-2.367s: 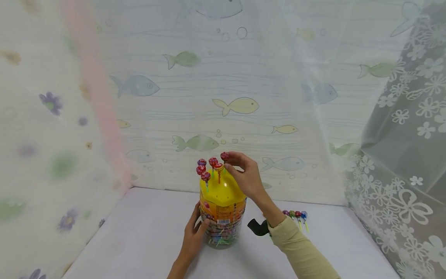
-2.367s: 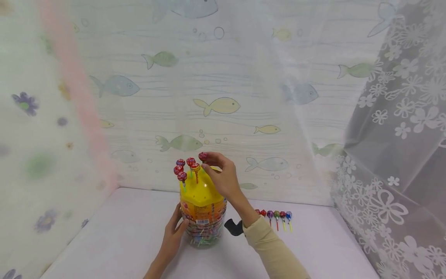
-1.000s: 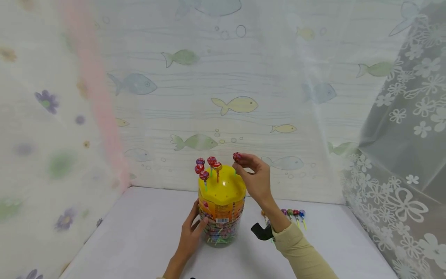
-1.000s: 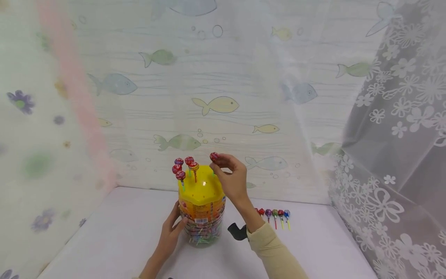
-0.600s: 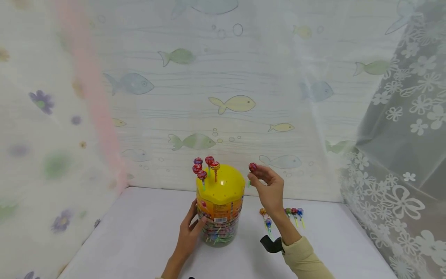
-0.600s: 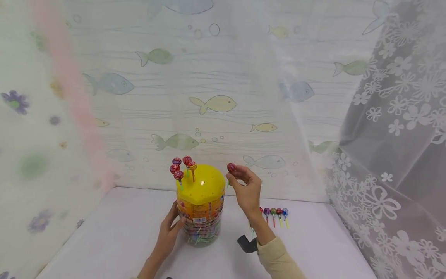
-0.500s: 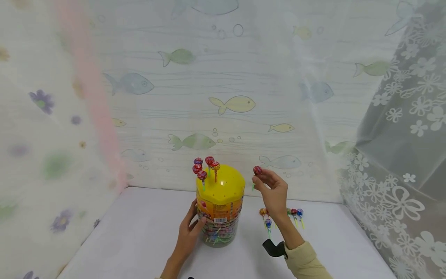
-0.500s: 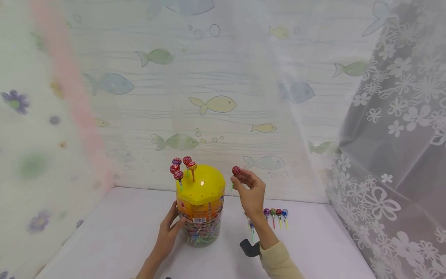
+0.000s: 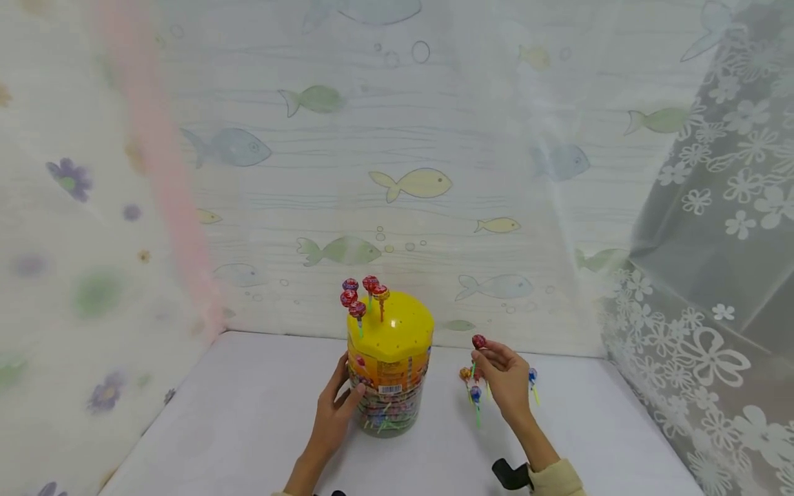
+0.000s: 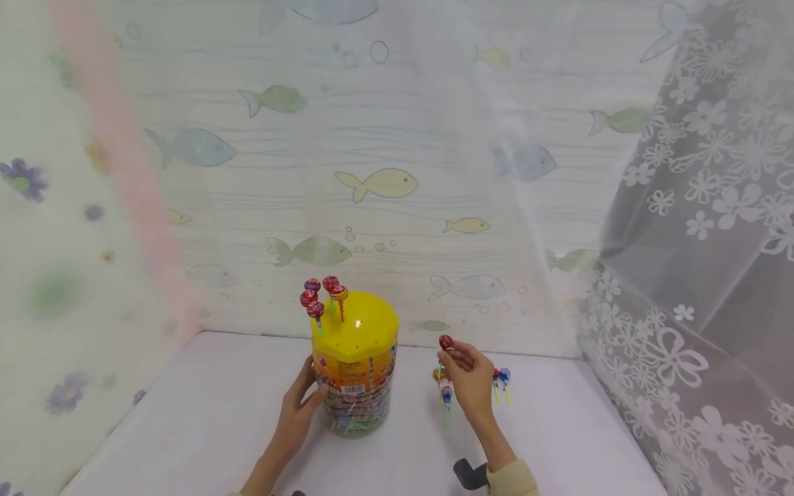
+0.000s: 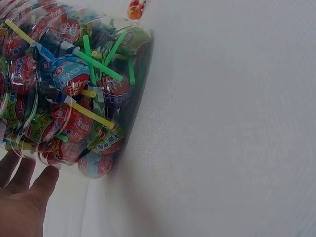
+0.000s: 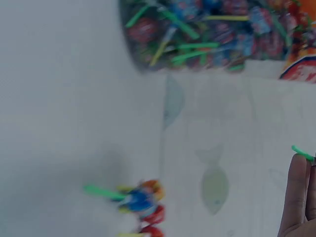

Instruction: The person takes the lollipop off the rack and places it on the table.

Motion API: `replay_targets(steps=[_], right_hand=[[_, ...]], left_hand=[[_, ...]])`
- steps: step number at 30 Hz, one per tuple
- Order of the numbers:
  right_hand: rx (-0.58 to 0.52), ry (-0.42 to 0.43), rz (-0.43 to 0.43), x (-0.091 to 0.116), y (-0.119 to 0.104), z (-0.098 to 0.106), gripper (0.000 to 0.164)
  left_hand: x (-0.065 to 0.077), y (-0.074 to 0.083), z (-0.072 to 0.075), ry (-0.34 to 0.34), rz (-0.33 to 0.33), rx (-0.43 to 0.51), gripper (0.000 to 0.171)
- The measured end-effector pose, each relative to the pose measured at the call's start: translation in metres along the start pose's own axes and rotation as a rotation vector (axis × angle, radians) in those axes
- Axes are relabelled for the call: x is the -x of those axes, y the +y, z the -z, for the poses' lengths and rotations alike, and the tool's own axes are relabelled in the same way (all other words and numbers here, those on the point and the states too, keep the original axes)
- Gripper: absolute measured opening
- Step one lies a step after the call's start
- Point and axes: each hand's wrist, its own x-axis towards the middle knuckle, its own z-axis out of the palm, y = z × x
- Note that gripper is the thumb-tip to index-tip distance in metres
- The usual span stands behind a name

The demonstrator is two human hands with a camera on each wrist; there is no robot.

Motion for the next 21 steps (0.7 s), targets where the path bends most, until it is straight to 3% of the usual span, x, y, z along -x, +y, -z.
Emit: replay_targets(steps=[8, 15, 21], right_hand=[[0.073, 0.004, -0.116, 0.003, 0.028, 0.023, 0.034], [0.204, -0.027, -0.219, 0.006, 0.037, 0.033, 0.034], [0.298, -0.061, -0.249, 0.005, 0.042, 0.038, 0.033]], left_hand=[[0.001, 0.000, 0.000, -0.005, -0.006, 0.023, 0.068], [0.000, -0.002, 0.000, -0.003, -0.004, 0.010, 0.068], [0.000, -0.003, -0.002, 0.005, 0.008, 0.011, 0.068]])
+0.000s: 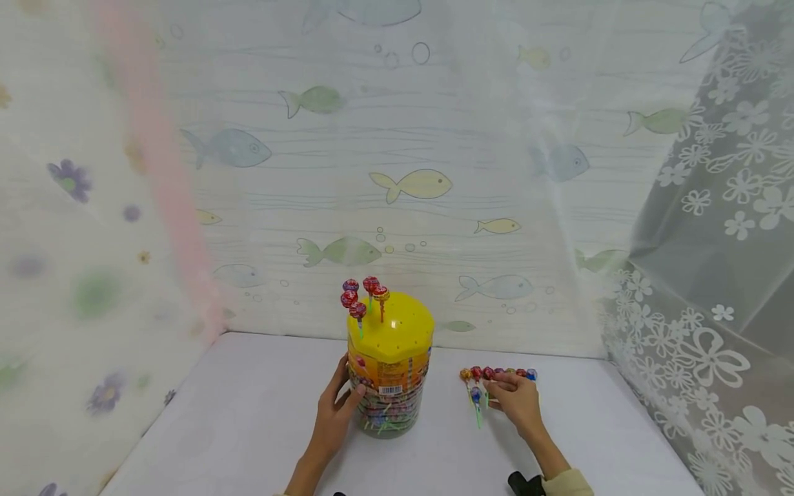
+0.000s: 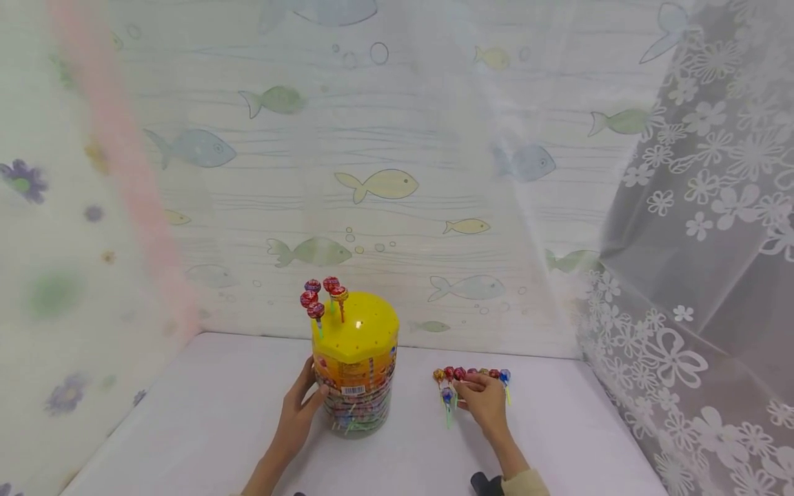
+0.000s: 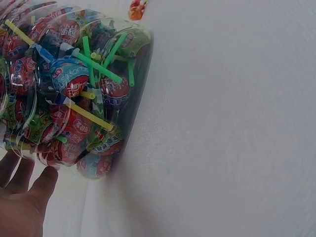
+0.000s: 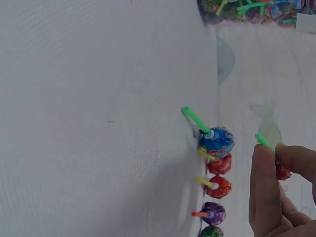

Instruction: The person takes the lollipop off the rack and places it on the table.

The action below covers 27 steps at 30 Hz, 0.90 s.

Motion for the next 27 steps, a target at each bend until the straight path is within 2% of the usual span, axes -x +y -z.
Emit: replay_targets(steps=[11, 17, 27], right_hand=[[0.181, -0.055, -0.043, -0.006, 0.011, 0.002, 0.029], [0.274, -0.086, -0.038, -0.008, 0.018, 0.002, 0.026], [0.312, -0.116, -0.067, -0.008, 0.019, 0.001, 0.028]], left_hand=[[0.000, -0.003, -0.002, 0.008, 0.036, -0.003, 0.071], [-0.001, -0.003, -0.002, 0.004, 0.043, -0.002, 0.070], [0.000, -0.002, -0.002, 0.010, 0.044, -0.003, 0.069]])
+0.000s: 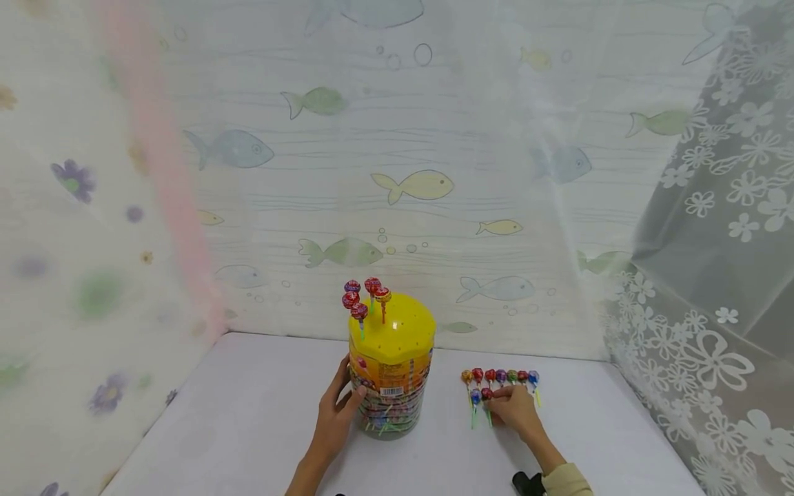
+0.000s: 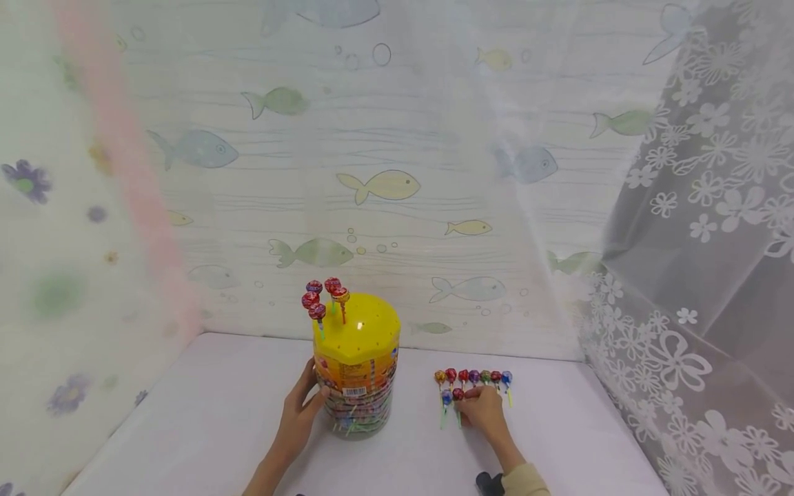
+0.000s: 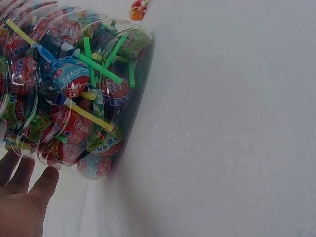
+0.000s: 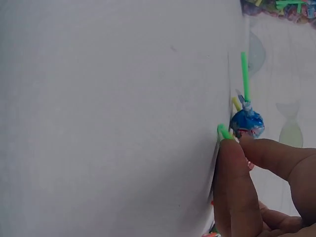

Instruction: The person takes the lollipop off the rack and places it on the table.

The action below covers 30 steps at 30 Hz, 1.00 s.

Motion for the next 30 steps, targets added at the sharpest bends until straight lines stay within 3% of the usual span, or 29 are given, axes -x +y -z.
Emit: replay_targets(steps=[17, 23, 30], right_hand=[[0.058, -0.094, -0.026, 0.020, -0.013, 0.017, 0.048], [0.068, -0.094, 0.113, 0.033, -0.036, 0.023, 0.045], [0.031, -0.080, 0.279, 0.047, -0.083, 0.025, 0.038]], left_hand=[[0.000, -0.001, 0.001, -0.002, -0.005, 0.017, 0.068], [0.000, -0.001, 0.001, -0.004, -0.007, 0.015, 0.068], [0.000, 0.001, 0.000, -0.002, -0.001, 0.017, 0.069]])
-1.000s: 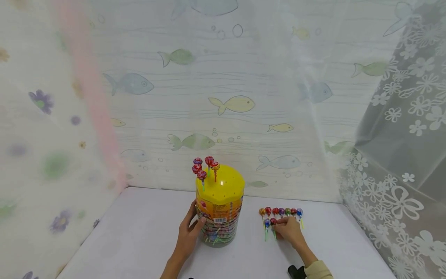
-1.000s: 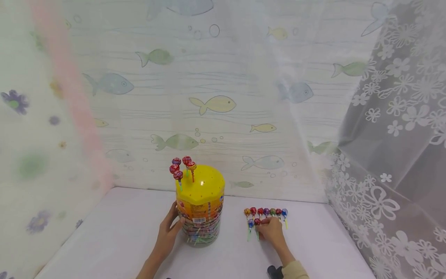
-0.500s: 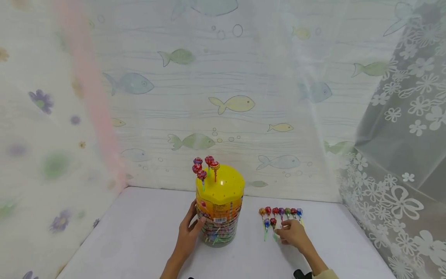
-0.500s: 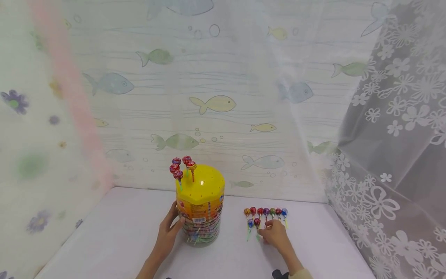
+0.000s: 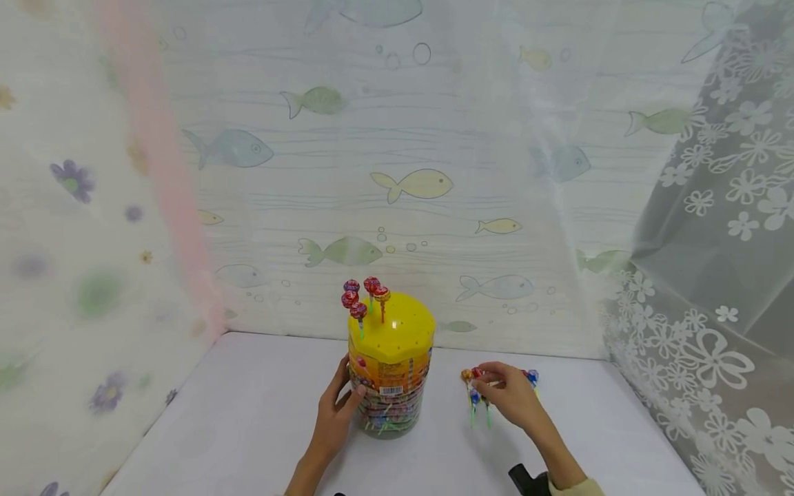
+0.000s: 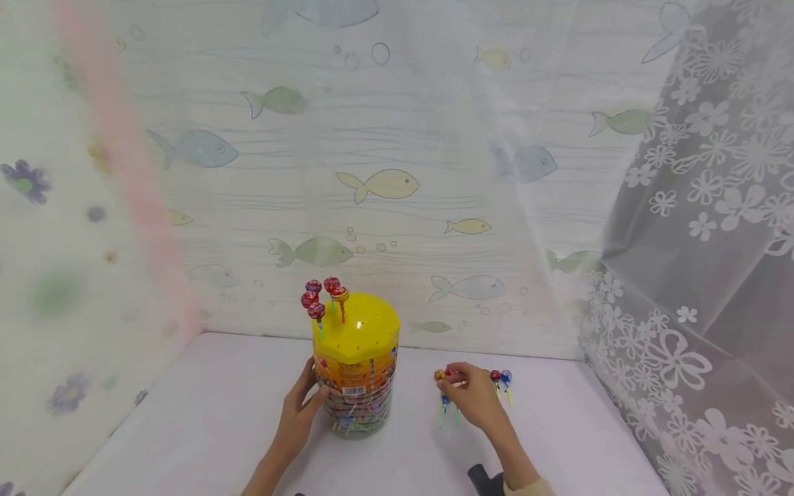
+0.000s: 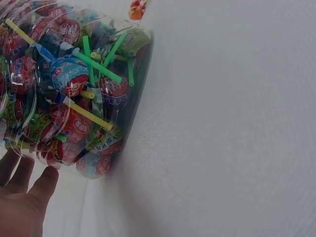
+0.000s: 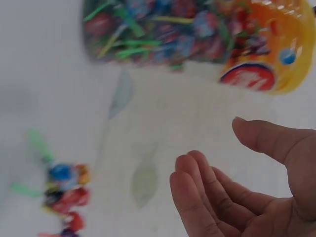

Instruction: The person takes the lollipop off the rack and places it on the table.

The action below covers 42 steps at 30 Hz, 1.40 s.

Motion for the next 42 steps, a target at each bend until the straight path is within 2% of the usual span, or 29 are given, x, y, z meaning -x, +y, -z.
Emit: replay_targets(steps=[5, 11, 15, 19, 25, 29, 34, 42], right_hand=[[-0.045, 0.018, 0.093, -0.001, -0.042, -0.001, 0.037], [-0.197, 0.053, 0.192, 0.009, -0.090, -0.009, 0.042], [-0.283, 0.074, 0.325, 0.013, -0.114, -0.018, 0.040], [-0.329, 0.056, 0.413, 0.011, -0.132, -0.028, 0.039], [-0.364, 0.006, 0.430, 0.004, -0.146, -0.045, 0.040], [-0.382, 0.020, 0.414, -0.001, -0.153, -0.054, 0.040], [-0.368, 0.066, 0.420, -0.012, -0.160, -0.057, 0.041], [-0.372, 0.011, 0.411, -0.029, -0.168, -0.061, 0.044]], left_hand=[[-0.001, 0.000, 0.000, -0.001, 0.001, 0.004, 0.069], [-0.001, -0.001, 0.000, 0.005, 0.005, 0.007, 0.069], [-0.001, -0.001, 0.000, 0.003, -0.005, 0.007, 0.069], [-0.001, -0.001, 0.000, 0.000, -0.005, 0.011, 0.069], [0.000, -0.001, -0.001, -0.005, 0.006, 0.015, 0.069], [0.000, -0.001, -0.001, -0.004, 0.013, 0.014, 0.069], [0.000, 0.000, -0.001, -0.002, 0.012, 0.003, 0.069], [0.001, 0.002, 0.001, 0.012, -0.009, -0.011, 0.068]])
